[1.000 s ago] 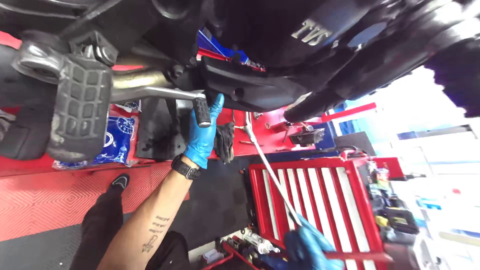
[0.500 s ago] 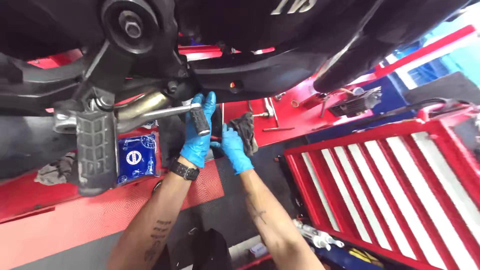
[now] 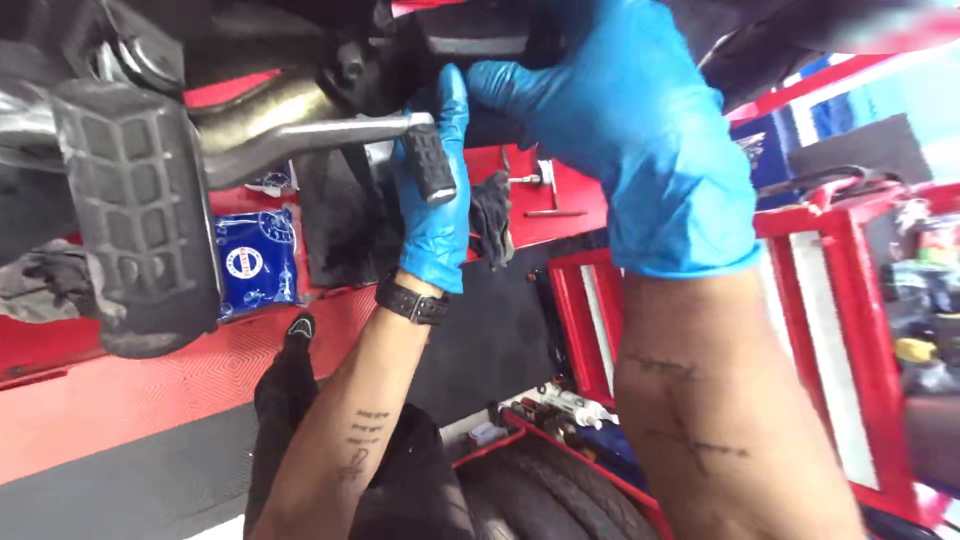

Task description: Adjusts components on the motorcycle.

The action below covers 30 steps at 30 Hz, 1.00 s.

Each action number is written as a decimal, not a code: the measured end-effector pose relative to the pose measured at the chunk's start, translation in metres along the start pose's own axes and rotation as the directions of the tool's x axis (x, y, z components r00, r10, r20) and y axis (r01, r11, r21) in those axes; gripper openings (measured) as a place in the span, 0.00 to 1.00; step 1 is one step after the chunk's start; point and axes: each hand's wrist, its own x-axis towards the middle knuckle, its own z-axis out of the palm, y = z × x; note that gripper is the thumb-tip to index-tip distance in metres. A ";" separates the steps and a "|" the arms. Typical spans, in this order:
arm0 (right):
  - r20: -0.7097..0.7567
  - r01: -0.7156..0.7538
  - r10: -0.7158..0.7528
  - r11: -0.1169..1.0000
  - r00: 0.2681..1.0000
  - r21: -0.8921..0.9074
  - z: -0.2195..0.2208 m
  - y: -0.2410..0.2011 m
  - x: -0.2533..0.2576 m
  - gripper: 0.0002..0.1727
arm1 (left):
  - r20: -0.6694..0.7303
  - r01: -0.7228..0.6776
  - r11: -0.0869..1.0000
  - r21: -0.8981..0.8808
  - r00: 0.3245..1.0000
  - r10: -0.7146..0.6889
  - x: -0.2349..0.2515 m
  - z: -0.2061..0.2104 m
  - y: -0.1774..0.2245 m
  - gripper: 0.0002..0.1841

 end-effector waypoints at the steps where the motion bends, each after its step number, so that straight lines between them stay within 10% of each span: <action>1: -0.101 0.088 -0.079 0.992 0.992 0.095 0.020 0.023 0.003 0.35 | 0.011 -0.030 0.999 0.011 0.999 0.030 0.002 0.001 0.001 0.21; 3: 0.128 -0.075 0.039 0.956 0.991 0.284 -0.005 0.003 0.003 0.29 | 0.031 -0.088 0.996 0.017 0.996 0.088 0.007 0.003 0.007 0.20; 5: 0.534 -0.569 0.378 0.783 0.756 0.252 -0.065 -0.061 0.010 0.27 | 0.044 -0.053 0.999 0.006 0.998 0.052 0.012 0.007 0.013 0.19; 7: 0.578 -0.685 0.459 0.680 0.675 0.261 -0.079 -0.077 0.009 0.28 | 0.061 -0.042 0.999 -0.034 0.997 0.044 0.018 0.009 0.012 0.18; 16: 0.619 -0.672 0.340 0.594 0.708 0.443 -0.072 -0.066 0.011 0.29 | 0.162 -0.037 0.978 -0.205 0.984 0.071 0.042 0.007 -0.005 0.29; 23: 0.625 -0.669 0.314 0.568 0.715 0.479 -0.067 -0.062 0.007 0.40 | 0.080 -0.098 0.966 -0.241 0.990 0.120 0.047 0.016 -0.004 0.19; 30: 0.523 -0.568 0.334 0.725 0.784 0.389 -0.059 -0.064 0.001 0.43 | 0.077 -0.179 0.951 -0.254 0.976 0.204 0.045 0.018 -0.005 0.21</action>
